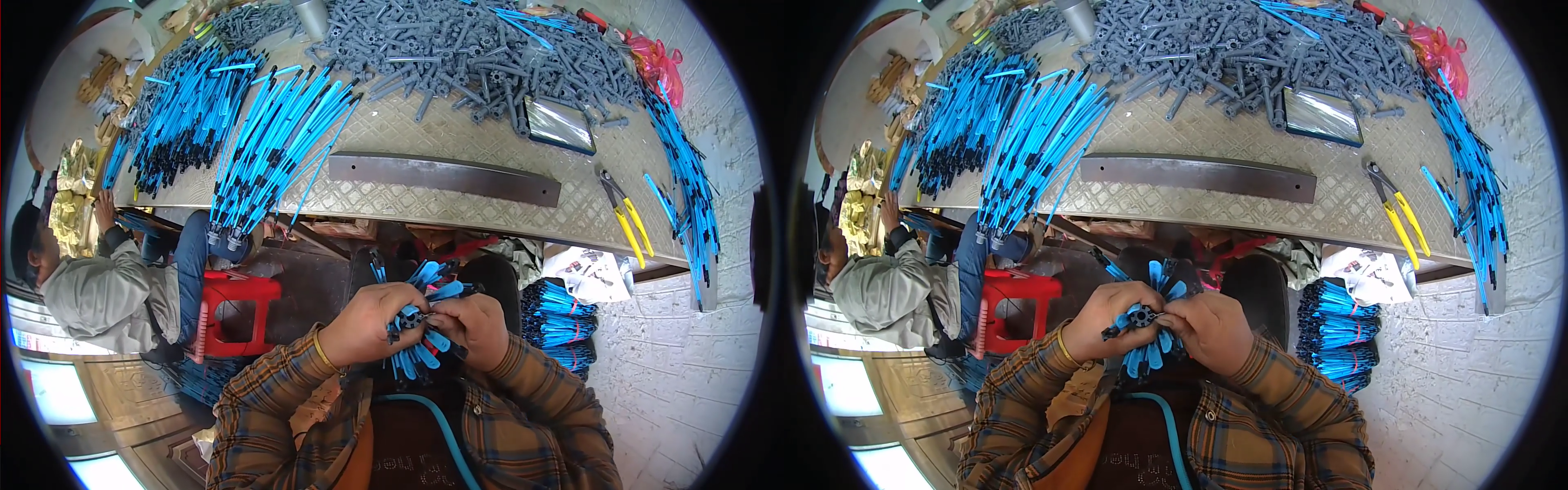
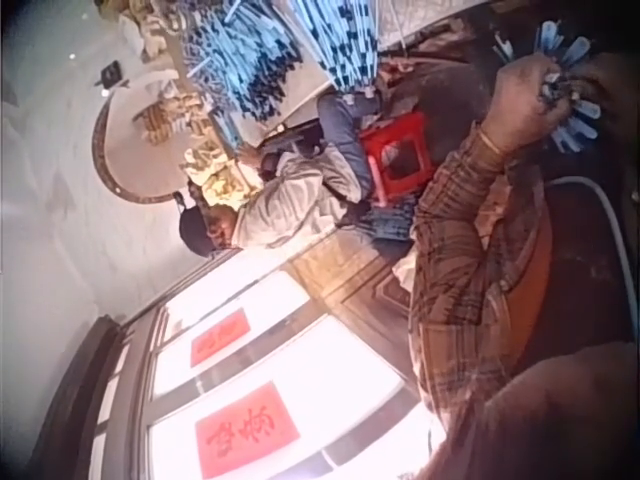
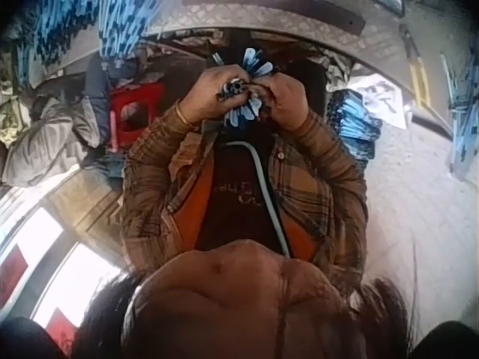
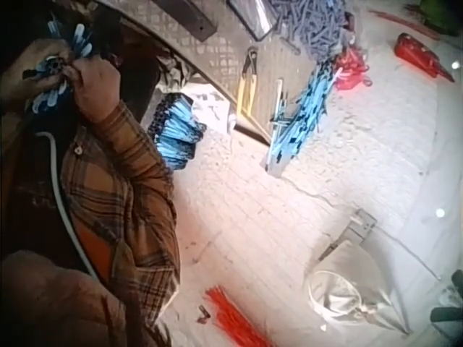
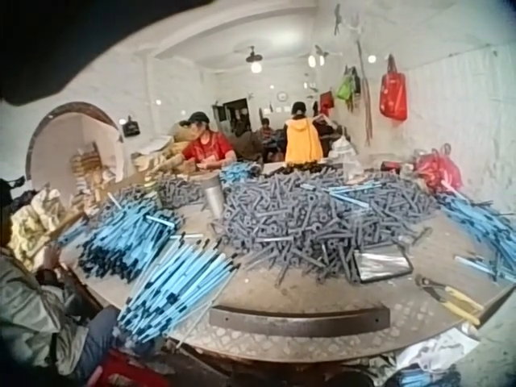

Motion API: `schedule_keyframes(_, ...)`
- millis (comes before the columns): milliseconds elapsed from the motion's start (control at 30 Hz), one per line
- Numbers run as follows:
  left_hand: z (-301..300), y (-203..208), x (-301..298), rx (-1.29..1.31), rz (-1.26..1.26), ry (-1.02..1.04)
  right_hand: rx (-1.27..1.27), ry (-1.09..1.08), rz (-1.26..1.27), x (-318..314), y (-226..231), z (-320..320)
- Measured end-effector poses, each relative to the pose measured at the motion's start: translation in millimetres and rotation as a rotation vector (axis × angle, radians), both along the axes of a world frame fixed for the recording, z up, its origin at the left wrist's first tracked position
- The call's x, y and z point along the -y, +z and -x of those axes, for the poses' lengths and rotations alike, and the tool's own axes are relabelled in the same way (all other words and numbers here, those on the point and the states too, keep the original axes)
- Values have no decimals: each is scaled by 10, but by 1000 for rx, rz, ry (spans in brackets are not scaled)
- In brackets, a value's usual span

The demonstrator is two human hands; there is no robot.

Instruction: The person assembles blue plastic rods into a black comb-like base by hand, then trims the excess plastic scraps from the rods with pliers.

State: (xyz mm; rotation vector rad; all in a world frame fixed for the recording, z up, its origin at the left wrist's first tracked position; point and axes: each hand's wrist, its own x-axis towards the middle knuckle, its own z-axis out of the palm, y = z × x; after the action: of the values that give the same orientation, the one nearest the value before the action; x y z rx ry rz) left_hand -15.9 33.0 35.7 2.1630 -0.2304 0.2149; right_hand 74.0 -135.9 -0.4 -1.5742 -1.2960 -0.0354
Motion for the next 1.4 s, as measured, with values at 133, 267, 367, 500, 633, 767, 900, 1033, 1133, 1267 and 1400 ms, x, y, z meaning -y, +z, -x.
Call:
schedule_keyframes(133,-39,3,33,-10,-6,9,68,-20,40,22,136,-66)
schedule_keyframes(267,-50,22,17,-20,-30,-19,-251,45,251,-7,211,3)
schedule_keyframes(367,-56,-11,-2,-12,-31,-26,-374,-4,367,183,306,-127)
schedule_keyframes(500,-54,-3,-75,-135,177,-16,213,-329,225,694,296,-791)
schedule_keyframes(633,-70,55,-91,-112,291,26,597,-854,634,1646,349,-1635)
schedule_keyframes(767,-105,97,-53,-303,203,2,676,-883,657,1832,211,-1852)
schedule_keyframes(900,-66,97,-82,-358,292,12,-367,-516,472,1719,360,-1477)
schedule_keyframes(1033,-99,93,-133,-286,271,-64,212,-146,455,1066,580,-687)
schedule_keyframes(1133,-91,138,-157,-324,285,-73,474,-197,475,731,463,-485)
schedule_keyframes(1267,-68,102,-223,-423,444,-14,724,-299,480,485,376,-423)
schedule_keyframes(1400,-78,148,-241,-410,391,-33,726,-310,483,356,376,-401)
